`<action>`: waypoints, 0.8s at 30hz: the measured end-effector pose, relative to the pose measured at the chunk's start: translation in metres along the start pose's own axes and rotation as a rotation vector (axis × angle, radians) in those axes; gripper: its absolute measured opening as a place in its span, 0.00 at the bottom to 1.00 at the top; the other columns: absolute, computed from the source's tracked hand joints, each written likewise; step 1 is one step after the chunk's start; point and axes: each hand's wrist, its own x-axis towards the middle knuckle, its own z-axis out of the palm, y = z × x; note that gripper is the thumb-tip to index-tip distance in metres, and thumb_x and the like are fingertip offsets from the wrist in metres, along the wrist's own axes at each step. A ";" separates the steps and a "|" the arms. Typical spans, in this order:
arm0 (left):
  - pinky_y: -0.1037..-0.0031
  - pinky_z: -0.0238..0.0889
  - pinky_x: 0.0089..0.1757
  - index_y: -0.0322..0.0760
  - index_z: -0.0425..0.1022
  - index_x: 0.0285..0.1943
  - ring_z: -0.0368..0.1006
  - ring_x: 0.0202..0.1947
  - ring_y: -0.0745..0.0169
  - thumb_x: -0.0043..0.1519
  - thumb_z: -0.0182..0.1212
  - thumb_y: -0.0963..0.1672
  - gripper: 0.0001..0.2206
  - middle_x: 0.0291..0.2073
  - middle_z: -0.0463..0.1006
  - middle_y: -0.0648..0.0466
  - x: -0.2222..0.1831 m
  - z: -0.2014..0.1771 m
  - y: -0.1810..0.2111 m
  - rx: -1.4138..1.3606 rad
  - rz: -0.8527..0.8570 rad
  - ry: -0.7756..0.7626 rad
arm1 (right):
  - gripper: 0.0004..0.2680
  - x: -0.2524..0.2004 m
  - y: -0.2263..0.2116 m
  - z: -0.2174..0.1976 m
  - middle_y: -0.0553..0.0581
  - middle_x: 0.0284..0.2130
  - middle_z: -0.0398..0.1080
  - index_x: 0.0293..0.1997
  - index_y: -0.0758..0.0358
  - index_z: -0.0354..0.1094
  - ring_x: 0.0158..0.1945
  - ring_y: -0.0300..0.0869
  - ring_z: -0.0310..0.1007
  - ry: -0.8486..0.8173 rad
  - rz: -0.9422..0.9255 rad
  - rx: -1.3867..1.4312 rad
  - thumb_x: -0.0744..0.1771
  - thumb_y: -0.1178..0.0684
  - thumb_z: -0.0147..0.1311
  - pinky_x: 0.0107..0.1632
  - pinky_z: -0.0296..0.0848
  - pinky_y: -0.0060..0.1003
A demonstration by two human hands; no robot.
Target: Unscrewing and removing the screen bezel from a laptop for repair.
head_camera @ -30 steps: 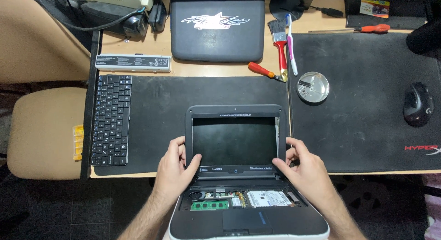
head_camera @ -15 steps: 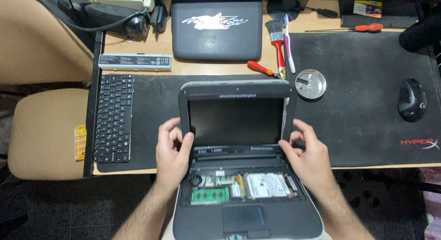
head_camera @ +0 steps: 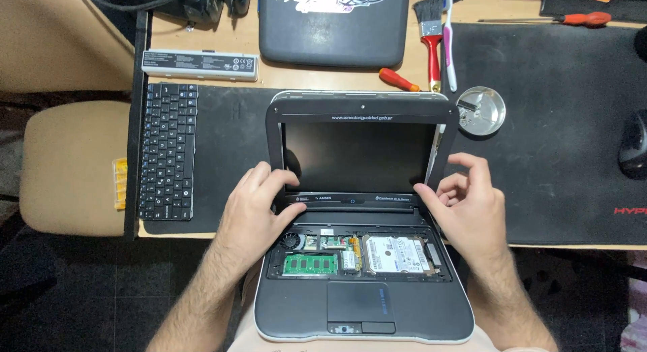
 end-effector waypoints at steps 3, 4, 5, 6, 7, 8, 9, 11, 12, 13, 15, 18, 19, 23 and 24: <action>0.54 0.78 0.47 0.52 0.90 0.53 0.83 0.46 0.44 0.63 0.87 0.48 0.13 0.41 0.74 0.54 -0.003 -0.006 0.013 0.155 -0.049 -0.078 | 0.23 0.002 -0.013 -0.015 0.70 0.31 0.85 0.71 0.75 0.70 0.31 0.45 0.82 -0.088 0.060 0.058 0.69 0.61 0.79 0.39 0.85 0.39; 0.54 0.78 0.47 0.52 0.90 0.53 0.83 0.46 0.44 0.63 0.87 0.48 0.13 0.41 0.74 0.54 -0.002 -0.009 0.017 0.154 -0.050 -0.077 | 0.23 0.004 -0.010 -0.017 0.70 0.31 0.85 0.71 0.75 0.70 0.31 0.45 0.82 -0.089 0.060 0.058 0.69 0.61 0.79 0.39 0.85 0.39; 0.55 0.79 0.47 0.50 0.90 0.54 0.83 0.47 0.44 0.64 0.86 0.48 0.13 0.43 0.74 0.53 -0.002 -0.012 0.021 0.179 -0.082 -0.119 | 0.20 0.005 -0.006 -0.020 0.70 0.34 0.86 0.69 0.73 0.73 0.33 0.44 0.86 -0.120 0.103 0.119 0.69 0.62 0.77 0.40 0.86 0.37; 0.56 0.80 0.47 0.48 0.91 0.54 0.84 0.47 0.44 0.65 0.86 0.48 0.13 0.45 0.75 0.52 0.000 -0.014 0.025 0.203 -0.110 -0.161 | 0.17 0.007 -0.003 -0.023 0.70 0.36 0.88 0.67 0.71 0.76 0.36 0.43 0.89 -0.148 0.146 0.179 0.70 0.63 0.75 0.41 0.87 0.35; 0.56 0.80 0.47 0.48 0.91 0.54 0.84 0.47 0.44 0.65 0.86 0.48 0.13 0.45 0.75 0.52 0.002 -0.017 0.028 0.202 -0.109 -0.162 | 0.17 0.007 -0.002 -0.022 0.70 0.36 0.88 0.67 0.71 0.76 0.36 0.43 0.89 -0.147 0.147 0.177 0.70 0.63 0.75 0.41 0.87 0.35; 0.57 0.80 0.46 0.47 0.91 0.54 0.84 0.48 0.44 0.65 0.86 0.49 0.12 0.45 0.75 0.51 0.005 -0.018 0.032 0.209 -0.131 -0.182 | 0.15 0.007 -0.001 -0.022 0.71 0.37 0.89 0.64 0.72 0.79 0.37 0.45 0.90 -0.151 0.139 0.129 0.70 0.63 0.75 0.41 0.87 0.36; 0.58 0.80 0.45 0.46 0.91 0.54 0.84 0.48 0.45 0.65 0.86 0.49 0.12 0.46 0.74 0.51 0.007 -0.020 0.035 0.216 -0.154 -0.202 | 0.12 0.008 0.001 -0.021 0.72 0.38 0.89 0.61 0.72 0.82 0.38 0.47 0.92 -0.155 0.132 0.082 0.71 0.63 0.76 0.40 0.87 0.38; 0.54 0.80 0.44 0.45 0.91 0.54 0.84 0.49 0.39 0.65 0.85 0.48 0.12 0.47 0.73 0.49 0.009 -0.023 0.040 0.190 -0.150 -0.207 | 0.13 0.007 -0.004 -0.024 0.74 0.39 0.89 0.62 0.74 0.82 0.39 0.50 0.93 -0.154 0.131 0.058 0.71 0.64 0.76 0.41 0.88 0.40; 0.51 0.80 0.44 0.43 0.90 0.54 0.84 0.50 0.34 0.65 0.85 0.47 0.12 0.48 0.72 0.47 0.009 -0.025 0.043 0.165 -0.152 -0.209 | 0.13 0.008 -0.008 -0.024 0.75 0.40 0.89 0.62 0.75 0.82 0.40 0.53 0.94 -0.157 0.126 0.035 0.71 0.65 0.75 0.42 0.89 0.42; 0.51 0.80 0.44 0.43 0.90 0.54 0.84 0.50 0.34 0.65 0.85 0.47 0.12 0.48 0.72 0.47 0.009 -0.024 0.040 0.164 -0.151 -0.210 | 0.13 0.006 -0.008 -0.023 0.75 0.40 0.89 0.62 0.75 0.82 0.40 0.53 0.94 -0.156 0.128 0.034 0.71 0.65 0.75 0.42 0.89 0.42; 0.51 0.79 0.45 0.44 0.89 0.52 0.83 0.51 0.33 0.65 0.85 0.47 0.12 0.49 0.71 0.46 0.010 -0.022 0.034 0.149 -0.116 -0.190 | 0.13 0.003 -0.010 -0.020 0.72 0.40 0.88 0.61 0.72 0.85 0.41 0.50 0.92 -0.075 0.058 -0.017 0.70 0.62 0.80 0.45 0.88 0.41; 0.51 0.79 0.48 0.44 0.89 0.52 0.83 0.54 0.32 0.65 0.85 0.47 0.11 0.52 0.71 0.45 0.009 -0.020 0.030 0.130 -0.114 -0.196 | 0.09 0.011 -0.004 -0.019 0.64 0.39 0.89 0.57 0.64 0.89 0.41 0.50 0.92 -0.030 -0.028 -0.072 0.70 0.60 0.80 0.45 0.89 0.41; 0.51 0.79 0.48 0.44 0.89 0.52 0.83 0.54 0.32 0.65 0.85 0.47 0.11 0.52 0.71 0.45 0.009 -0.019 0.028 0.129 -0.108 -0.196 | 0.09 0.020 0.002 -0.019 0.64 0.39 0.89 0.57 0.64 0.89 0.41 0.50 0.92 -0.024 -0.027 -0.074 0.70 0.60 0.80 0.45 0.89 0.41; 0.47 0.78 0.49 0.45 0.88 0.52 0.81 0.56 0.28 0.64 0.85 0.48 0.12 0.54 0.70 0.44 0.007 -0.018 0.024 0.136 -0.073 -0.183 | 0.04 0.061 0.014 -0.024 0.55 0.35 0.88 0.57 0.55 0.89 0.39 0.50 0.91 -0.042 -0.156 -0.181 0.78 0.58 0.67 0.44 0.86 0.45; 0.47 0.78 0.50 0.46 0.87 0.52 0.81 0.57 0.28 0.65 0.85 0.48 0.13 0.55 0.70 0.45 0.005 -0.018 0.024 0.150 -0.079 -0.186 | 0.05 0.073 0.014 -0.025 0.60 0.39 0.88 0.61 0.58 0.89 0.41 0.54 0.91 -0.024 -0.233 -0.174 0.79 0.60 0.67 0.47 0.86 0.48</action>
